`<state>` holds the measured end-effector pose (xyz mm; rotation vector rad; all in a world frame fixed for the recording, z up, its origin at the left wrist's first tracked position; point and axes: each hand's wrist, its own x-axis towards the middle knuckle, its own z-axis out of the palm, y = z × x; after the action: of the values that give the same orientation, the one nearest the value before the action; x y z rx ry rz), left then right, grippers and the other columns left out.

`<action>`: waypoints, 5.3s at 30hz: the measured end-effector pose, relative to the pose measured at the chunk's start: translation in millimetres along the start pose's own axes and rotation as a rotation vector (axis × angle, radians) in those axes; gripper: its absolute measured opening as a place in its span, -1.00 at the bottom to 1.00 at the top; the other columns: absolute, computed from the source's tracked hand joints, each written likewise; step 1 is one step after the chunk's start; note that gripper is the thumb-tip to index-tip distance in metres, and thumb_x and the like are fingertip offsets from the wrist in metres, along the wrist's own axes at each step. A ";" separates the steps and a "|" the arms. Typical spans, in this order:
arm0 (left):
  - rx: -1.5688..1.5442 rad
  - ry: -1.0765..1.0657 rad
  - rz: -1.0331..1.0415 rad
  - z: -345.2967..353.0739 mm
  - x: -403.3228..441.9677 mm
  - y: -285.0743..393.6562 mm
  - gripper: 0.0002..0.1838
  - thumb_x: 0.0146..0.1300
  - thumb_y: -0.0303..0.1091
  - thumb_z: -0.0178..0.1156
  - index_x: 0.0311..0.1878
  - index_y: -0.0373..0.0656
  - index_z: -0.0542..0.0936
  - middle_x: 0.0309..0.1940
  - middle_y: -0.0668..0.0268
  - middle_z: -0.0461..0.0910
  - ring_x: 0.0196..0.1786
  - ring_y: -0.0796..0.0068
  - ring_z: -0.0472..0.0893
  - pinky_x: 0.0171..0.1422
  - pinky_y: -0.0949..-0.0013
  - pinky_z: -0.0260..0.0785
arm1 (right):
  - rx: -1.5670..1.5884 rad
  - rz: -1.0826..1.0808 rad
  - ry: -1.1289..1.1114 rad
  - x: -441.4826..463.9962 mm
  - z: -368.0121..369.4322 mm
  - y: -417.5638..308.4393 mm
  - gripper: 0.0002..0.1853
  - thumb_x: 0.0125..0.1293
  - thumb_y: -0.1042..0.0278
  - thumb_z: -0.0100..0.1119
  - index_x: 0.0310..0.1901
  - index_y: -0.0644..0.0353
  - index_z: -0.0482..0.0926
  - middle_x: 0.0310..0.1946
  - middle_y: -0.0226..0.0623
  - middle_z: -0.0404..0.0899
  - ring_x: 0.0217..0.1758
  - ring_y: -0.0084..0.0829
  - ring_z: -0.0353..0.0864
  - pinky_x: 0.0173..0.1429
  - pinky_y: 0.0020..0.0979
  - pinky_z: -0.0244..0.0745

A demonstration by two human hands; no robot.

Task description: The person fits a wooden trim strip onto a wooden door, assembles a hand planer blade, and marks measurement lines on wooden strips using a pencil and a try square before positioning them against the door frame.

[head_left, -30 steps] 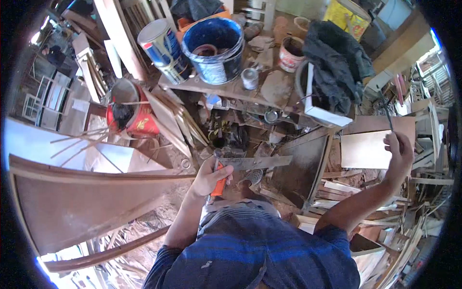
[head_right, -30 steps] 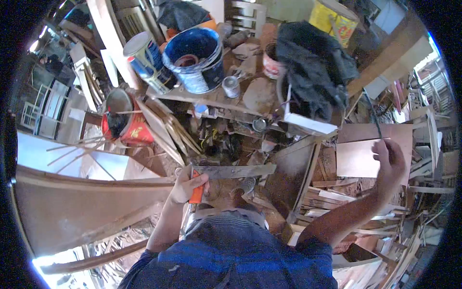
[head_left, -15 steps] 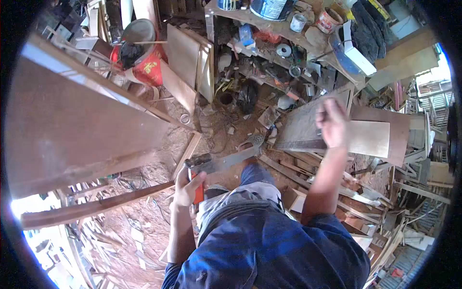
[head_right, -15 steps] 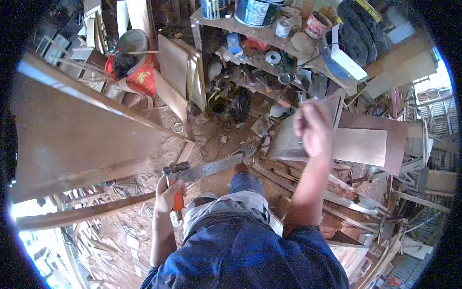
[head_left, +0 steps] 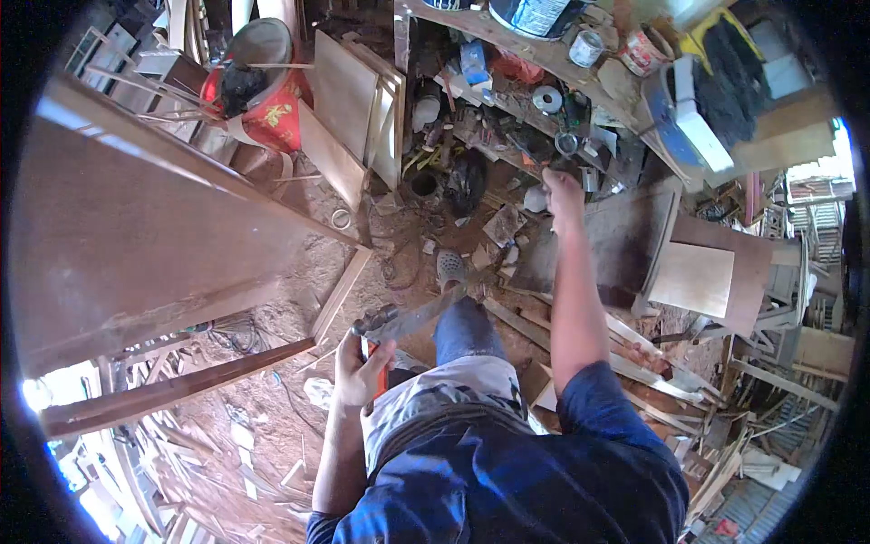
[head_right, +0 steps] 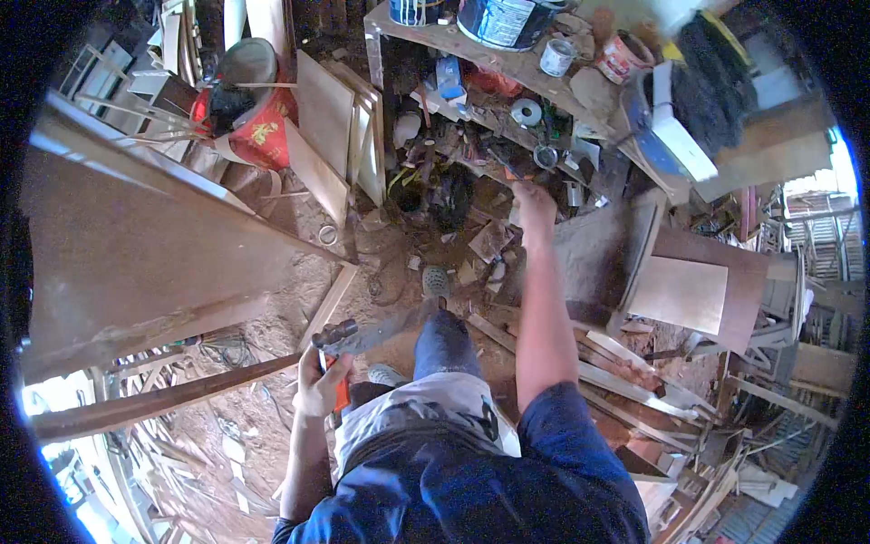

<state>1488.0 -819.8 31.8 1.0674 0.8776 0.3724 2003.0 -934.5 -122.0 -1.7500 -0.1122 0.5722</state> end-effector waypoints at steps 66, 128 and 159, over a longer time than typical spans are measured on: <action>-0.174 0.740 0.299 -249.9 -432.7 -71.4 -0.60 0.30 -0.63 0.40 0.21 -0.26 0.68 -0.14 0.40 0.74 -0.16 0.65 0.67 -0.12 0.45 0.56 | 0.062 0.083 -1.699 -746.8 339.6 -46.5 -0.83 0.51 0.37 0.50 0.00 0.27 0.82 -0.09 -0.37 0.83 -0.06 -0.61 0.73 0.07 -0.49 0.62; 0.568 1.178 0.406 -1567.9 -917.3 131.0 -0.50 0.23 -0.14 0.63 0.04 -0.21 0.61 -0.34 0.24 0.62 -0.35 0.35 0.58 -0.13 0.26 0.49 | -0.075 -0.514 -1.649 -1627.3 1448.5 -2.1 -0.58 0.63 0.29 -0.09 0.10 0.32 0.78 0.04 -0.09 0.76 0.23 -0.24 0.63 0.45 -0.24 0.41; 1.107 1.257 0.284 -2162.5 -880.4 71.2 -0.55 0.15 -0.45 0.35 0.16 -0.07 0.67 0.27 0.16 0.63 0.41 -0.02 0.53 0.57 -0.06 0.28 | -0.257 -0.240 -1.377 -1869.6 1756.3 55.4 -0.79 0.63 0.38 0.33 0.12 0.32 0.75 -0.15 -0.31 0.83 -0.08 -0.58 0.77 0.13 -0.46 0.66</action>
<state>-720.9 -60.2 54.7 2.0179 2.2018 0.8798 -401.2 -82.4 155.4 -1.2409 -1.3656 1.5247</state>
